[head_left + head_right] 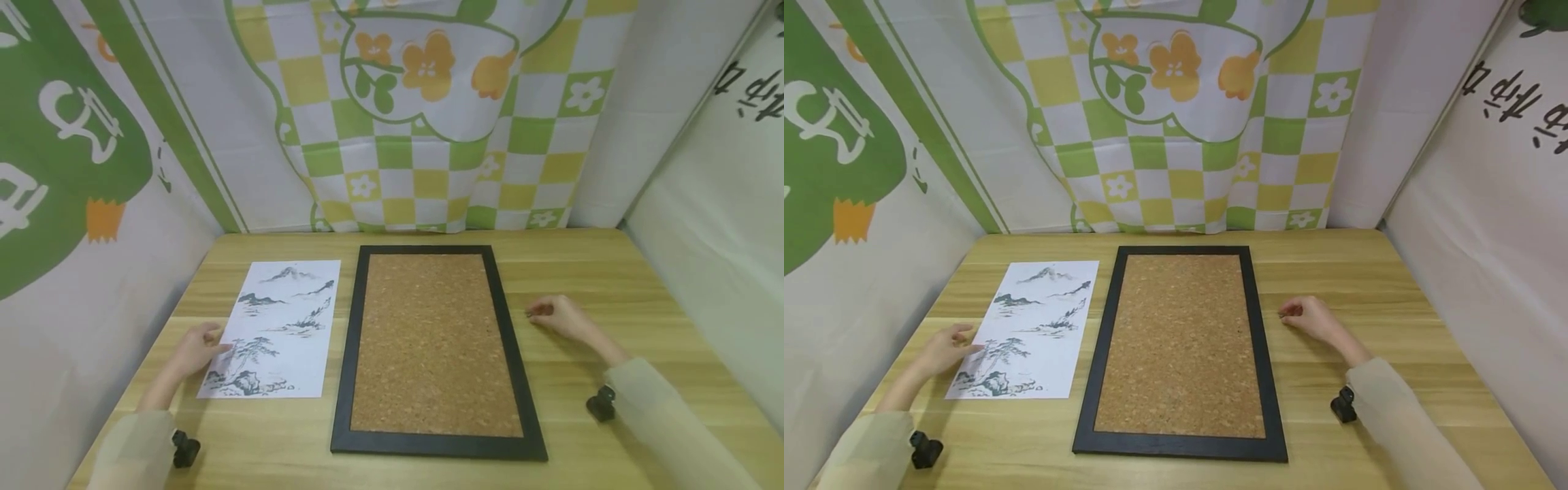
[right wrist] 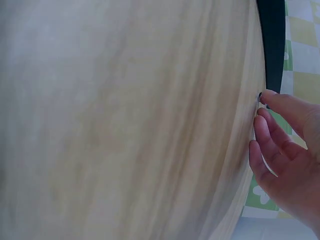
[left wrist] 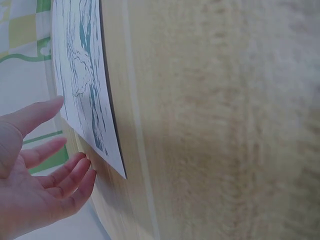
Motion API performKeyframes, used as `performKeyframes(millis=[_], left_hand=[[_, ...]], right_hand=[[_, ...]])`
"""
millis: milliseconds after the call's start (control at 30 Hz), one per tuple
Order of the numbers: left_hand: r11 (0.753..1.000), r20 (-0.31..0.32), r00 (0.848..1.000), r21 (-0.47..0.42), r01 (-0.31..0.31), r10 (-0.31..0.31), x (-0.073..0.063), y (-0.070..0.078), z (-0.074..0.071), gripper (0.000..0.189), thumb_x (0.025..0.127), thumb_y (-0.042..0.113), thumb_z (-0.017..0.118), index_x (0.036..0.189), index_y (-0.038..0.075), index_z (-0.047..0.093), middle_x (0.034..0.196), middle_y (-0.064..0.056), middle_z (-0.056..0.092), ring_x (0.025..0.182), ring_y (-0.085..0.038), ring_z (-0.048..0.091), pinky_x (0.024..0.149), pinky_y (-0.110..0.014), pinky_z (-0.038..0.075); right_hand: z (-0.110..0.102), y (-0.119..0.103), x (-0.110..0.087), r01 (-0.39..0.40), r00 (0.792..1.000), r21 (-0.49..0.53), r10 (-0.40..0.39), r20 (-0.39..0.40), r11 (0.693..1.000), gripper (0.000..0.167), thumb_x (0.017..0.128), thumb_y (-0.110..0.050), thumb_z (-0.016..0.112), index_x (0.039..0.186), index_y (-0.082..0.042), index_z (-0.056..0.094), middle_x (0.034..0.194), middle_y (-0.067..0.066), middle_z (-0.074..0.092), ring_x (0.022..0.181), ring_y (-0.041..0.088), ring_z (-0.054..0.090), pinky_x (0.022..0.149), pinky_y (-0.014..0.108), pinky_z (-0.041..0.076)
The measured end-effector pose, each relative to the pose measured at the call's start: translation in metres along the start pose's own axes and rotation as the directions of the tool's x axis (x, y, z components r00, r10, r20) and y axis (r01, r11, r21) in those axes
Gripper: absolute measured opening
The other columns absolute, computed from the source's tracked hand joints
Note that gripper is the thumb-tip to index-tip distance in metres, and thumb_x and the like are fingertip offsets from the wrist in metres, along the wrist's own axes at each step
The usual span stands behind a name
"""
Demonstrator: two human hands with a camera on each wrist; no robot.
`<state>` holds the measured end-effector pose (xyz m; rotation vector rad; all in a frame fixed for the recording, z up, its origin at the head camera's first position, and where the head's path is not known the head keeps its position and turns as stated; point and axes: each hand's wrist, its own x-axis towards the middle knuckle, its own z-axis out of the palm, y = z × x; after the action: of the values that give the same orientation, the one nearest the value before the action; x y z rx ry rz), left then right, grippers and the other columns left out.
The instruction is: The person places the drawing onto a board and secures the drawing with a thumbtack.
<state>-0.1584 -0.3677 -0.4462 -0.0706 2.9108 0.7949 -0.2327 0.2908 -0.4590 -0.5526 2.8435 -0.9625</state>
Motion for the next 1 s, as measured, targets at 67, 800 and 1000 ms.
performKeyframes(millis=[67,800,1000], left_hand=[[1.0,0.009,1.0,0.018,0.011,-0.012,0.002,0.0,0.0,0.06,0.079,0.019,0.064,0.118,-0.019,0.038,0.106,-0.043,0.045,0.097,-0.052,0.046,0.079,-0.055,0.041],[0.971,0.017,0.971,0.023,0.24,-0.24,0.002,0.027,0.004,0.044,0.069,0.004,0.065,0.1,-0.021,0.047,0.085,-0.031,0.054,0.072,-0.033,0.054,0.069,-0.045,0.045],[0.962,-0.014,0.962,-0.022,0.273,-0.273,0.001,0.03,0.005,0.038,0.068,0.002,0.065,0.095,-0.02,0.049,0.078,-0.027,0.054,0.066,-0.03,0.054,0.06,-0.039,0.046]], right_hand=[[0.001,0.001,0.0,0.0,1.0,-0.01,0.0,-0.006,1.0,0.014,0.077,-0.003,0.064,0.09,0.003,0.065,0.085,0.014,0.065,0.078,0.025,0.059,0.07,0.038,0.049],[0.002,0.009,0.003,-0.024,0.999,0.064,0.022,0.039,0.998,0.012,0.078,-0.004,0.063,0.088,0.003,0.066,0.087,0.016,0.065,0.08,0.026,0.06,0.072,0.036,0.05],[0.0,0.01,0.003,-0.045,0.998,0.07,0.042,0.045,0.997,0.013,0.079,-0.004,0.062,0.089,0.003,0.066,0.089,0.017,0.065,0.082,0.026,0.059,0.073,0.035,0.049]])
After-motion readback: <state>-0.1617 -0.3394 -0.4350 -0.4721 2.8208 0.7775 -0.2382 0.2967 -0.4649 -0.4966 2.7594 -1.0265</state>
